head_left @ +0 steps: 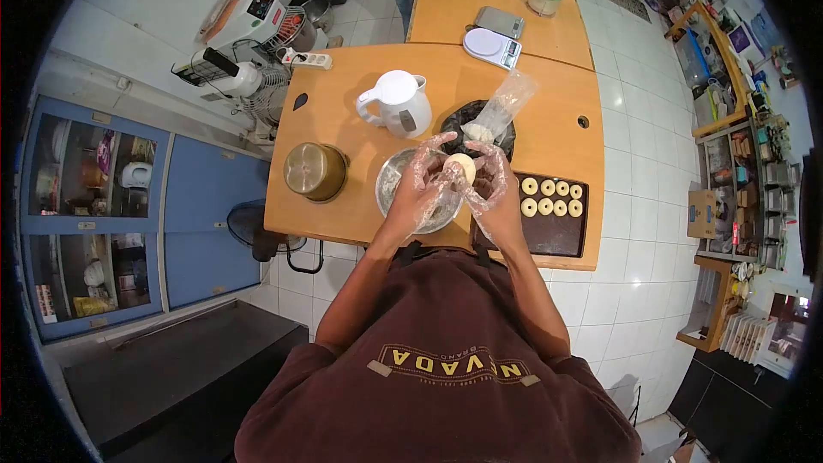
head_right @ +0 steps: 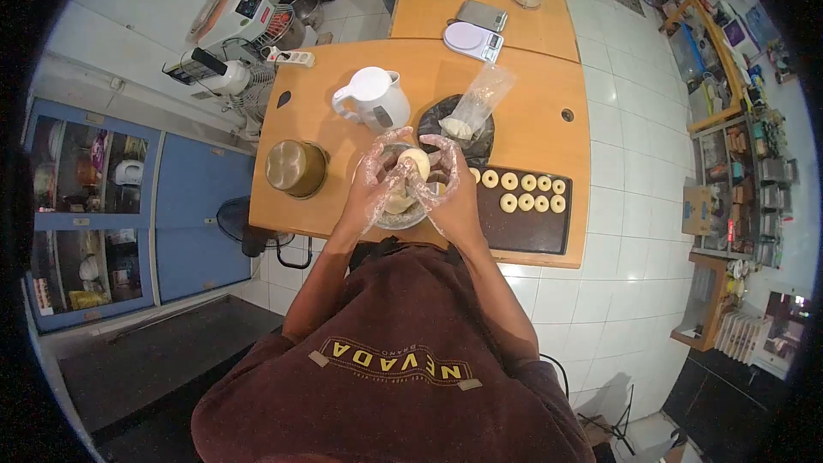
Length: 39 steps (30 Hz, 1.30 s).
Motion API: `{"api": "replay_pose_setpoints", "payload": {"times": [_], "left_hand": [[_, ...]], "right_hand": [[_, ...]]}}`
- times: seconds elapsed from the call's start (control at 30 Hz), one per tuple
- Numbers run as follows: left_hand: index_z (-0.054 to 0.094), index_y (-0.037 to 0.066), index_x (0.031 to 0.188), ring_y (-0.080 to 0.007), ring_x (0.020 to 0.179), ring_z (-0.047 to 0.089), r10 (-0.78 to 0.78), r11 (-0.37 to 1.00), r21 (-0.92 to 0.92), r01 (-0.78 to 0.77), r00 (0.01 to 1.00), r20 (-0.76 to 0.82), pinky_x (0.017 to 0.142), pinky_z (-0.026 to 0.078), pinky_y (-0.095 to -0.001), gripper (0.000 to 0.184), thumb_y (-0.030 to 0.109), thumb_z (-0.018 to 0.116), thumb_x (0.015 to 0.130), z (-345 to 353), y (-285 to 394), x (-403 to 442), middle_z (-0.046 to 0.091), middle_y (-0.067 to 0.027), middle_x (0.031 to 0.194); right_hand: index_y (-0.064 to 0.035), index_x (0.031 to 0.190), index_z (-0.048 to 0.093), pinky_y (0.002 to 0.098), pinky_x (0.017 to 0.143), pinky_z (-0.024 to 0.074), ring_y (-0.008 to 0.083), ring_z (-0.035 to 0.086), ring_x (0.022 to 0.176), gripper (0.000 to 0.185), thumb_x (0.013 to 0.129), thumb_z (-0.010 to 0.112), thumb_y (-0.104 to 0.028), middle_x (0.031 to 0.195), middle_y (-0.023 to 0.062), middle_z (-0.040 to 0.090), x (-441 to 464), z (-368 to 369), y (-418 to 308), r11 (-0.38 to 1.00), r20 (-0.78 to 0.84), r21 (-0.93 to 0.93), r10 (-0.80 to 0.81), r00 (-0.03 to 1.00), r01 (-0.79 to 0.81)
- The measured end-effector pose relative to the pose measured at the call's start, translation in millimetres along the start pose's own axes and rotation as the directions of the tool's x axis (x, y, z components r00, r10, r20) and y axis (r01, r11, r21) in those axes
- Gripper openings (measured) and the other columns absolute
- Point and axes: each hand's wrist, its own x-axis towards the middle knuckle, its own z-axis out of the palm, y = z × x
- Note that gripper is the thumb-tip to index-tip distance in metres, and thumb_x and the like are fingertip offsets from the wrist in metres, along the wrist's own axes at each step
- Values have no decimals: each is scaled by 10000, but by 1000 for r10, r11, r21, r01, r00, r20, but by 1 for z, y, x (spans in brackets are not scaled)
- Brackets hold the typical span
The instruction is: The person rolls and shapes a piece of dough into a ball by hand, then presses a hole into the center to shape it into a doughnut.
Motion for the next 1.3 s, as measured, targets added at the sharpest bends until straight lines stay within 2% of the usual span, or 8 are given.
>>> {"api": "replay_pose_setpoints", "payload": {"times": [0.17,0.27,0.47,0.6,0.8,0.9,1.07,1.3], "left_hand": [[424,42,1533,-152,1115,601,48,997,61,-49,999,14,1005,475,-321,575,31,634,998,1,10,-4,630,-83,1168],[431,43,1529,-147,1108,602,-26,992,121,25,1000,6,1001,478,-324,563,44,641,1006,-6,5,-6,638,-83,1174],[452,48,1515,-139,1134,603,-54,997,-50,53,998,-30,1010,477,-325,548,41,643,1001,-6,-2,-3,649,-100,1224],[467,52,1502,-142,1138,611,-45,997,-60,45,999,7,1017,480,-327,543,44,660,995,-4,-4,-3,649,-100,1232],[485,58,1482,-148,1153,619,-93,995,-46,93,996,6,1036,474,-333,549,68,703,978,-4,3,-9,668,-92,1204],[494,60,1473,-144,1128,621,-105,994,-31,105,994,15,1004,484,-322,541,87,712,979,-8,2,-9,673,-87,1180],[501,56,1459,-128,1077,624,-57,996,-68,56,998,-11,933,499,-298,503,111,695,999,-11,-1,-5,678,-77,1140],[477,48,1471,-150,1195,594,-39,996,86,33,997,66,1013,506,-326,509,13,638,989,-11,-3,-4,589,-77,1367]], "right_hand": [[-36,1377,555,275,849,524,105,629,973,502,919,759,-30,1043,46,654,1,-2,5,999,-35,29,-33,999,34],[-37,1380,549,273,847,522,100,625,973,500,924,752,-27,1051,46,649,-1,-2,13,999,-40,39,-17,999,18],[-45,1381,549,272,835,522,95,616,971,494,930,748,-33,1060,36,639,-5,4,3,999,24,22,34,999,-34],[-45,1358,572,269,826,524,90,611,968,472,928,766,-59,1065,32,639,-3,2,2,999,15,-45,23,1000,-22],[-40,1338,588,273,849,527,107,626,973,444,938,774,-88,1060,34,643,-5,0,19,1000,-59,18,8,998,-7],[-37,1337,585,281,861,526,116,635,975,445,933,768,-70,1060,37,644,-8,1,19,995,-64,82,56,996,-50],[-51,1367,570,254,883,514,88,611,991,470,930,728,22,1025,9,619,-10,4,11,999,-29,23,44,999,-44],[-28,1298,612,288,854,539,120,666,935,429,901,774,-31,1024,59,695,-5,-2,9,988,-4,-155,-29,1000,28]]}}
